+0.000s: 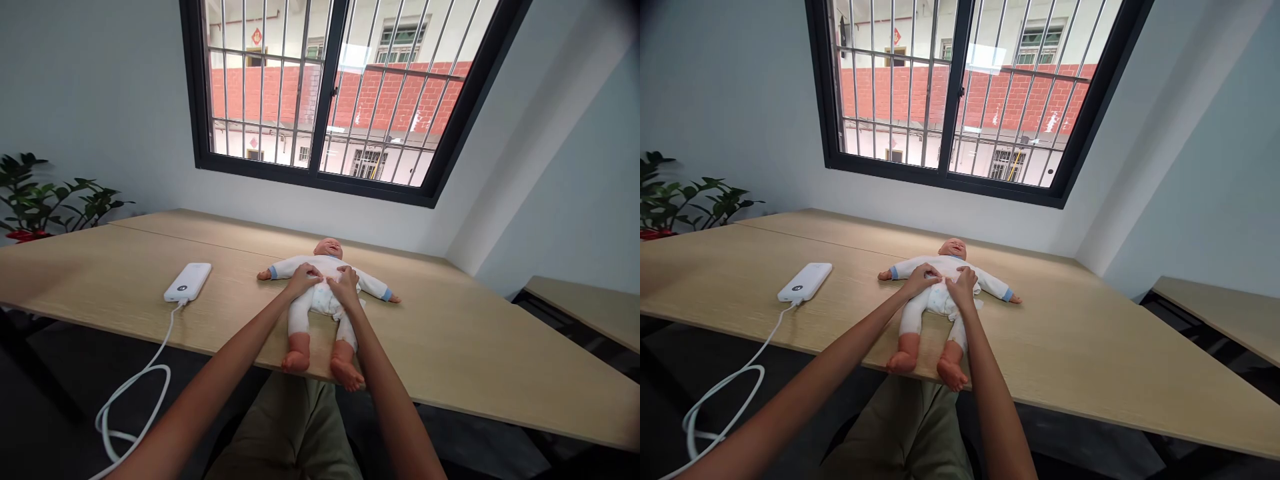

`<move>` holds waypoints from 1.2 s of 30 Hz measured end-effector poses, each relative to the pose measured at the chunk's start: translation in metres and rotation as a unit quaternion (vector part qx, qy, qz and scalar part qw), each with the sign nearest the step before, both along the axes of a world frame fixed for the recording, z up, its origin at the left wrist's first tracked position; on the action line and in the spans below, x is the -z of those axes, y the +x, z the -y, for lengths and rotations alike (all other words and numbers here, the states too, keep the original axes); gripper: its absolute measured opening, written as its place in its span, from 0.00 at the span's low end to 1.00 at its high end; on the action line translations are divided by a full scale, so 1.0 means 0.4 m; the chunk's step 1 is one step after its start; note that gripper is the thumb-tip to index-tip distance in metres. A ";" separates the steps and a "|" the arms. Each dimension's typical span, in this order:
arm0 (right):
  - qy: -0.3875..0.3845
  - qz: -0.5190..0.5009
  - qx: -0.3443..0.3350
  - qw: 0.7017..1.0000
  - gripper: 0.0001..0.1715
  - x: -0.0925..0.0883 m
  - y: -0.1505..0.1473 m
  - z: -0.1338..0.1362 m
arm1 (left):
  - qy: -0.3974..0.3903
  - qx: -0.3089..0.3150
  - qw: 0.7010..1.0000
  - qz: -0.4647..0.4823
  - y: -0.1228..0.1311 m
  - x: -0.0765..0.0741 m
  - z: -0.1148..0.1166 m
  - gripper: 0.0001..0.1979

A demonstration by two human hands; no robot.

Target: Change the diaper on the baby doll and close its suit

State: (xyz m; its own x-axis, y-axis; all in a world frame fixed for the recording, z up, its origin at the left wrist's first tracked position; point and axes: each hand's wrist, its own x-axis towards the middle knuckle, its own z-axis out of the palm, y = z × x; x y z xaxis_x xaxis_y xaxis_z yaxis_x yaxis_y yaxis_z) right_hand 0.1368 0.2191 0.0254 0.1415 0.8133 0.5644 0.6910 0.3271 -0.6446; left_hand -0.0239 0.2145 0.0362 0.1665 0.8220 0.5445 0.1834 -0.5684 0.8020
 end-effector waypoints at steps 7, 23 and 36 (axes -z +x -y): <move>0.021 -0.247 -0.079 0.966 0.23 -0.035 0.038 -0.003 | 0.030 -0.035 0.999 -0.026 -0.011 -0.003 0.005 0.03; -0.065 -0.068 -0.178 0.980 0.23 -0.050 0.060 0.051 | 0.058 -0.117 0.969 -0.211 -0.008 0.000 0.014 0.08; -0.020 -0.092 -0.194 0.976 0.18 -0.143 0.077 0.202 | 0.218 -0.203 0.953 -0.056 0.003 -0.096 0.262 0.10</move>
State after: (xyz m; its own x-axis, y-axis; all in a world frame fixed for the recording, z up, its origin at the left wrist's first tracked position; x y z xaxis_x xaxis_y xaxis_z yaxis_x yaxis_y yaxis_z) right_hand 0.1676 0.1382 0.0826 -0.0860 0.8470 0.5247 0.3914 0.5130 -0.7640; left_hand -0.0227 0.1098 0.0744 -0.0393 0.5317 0.8460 0.5294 -0.7070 0.4689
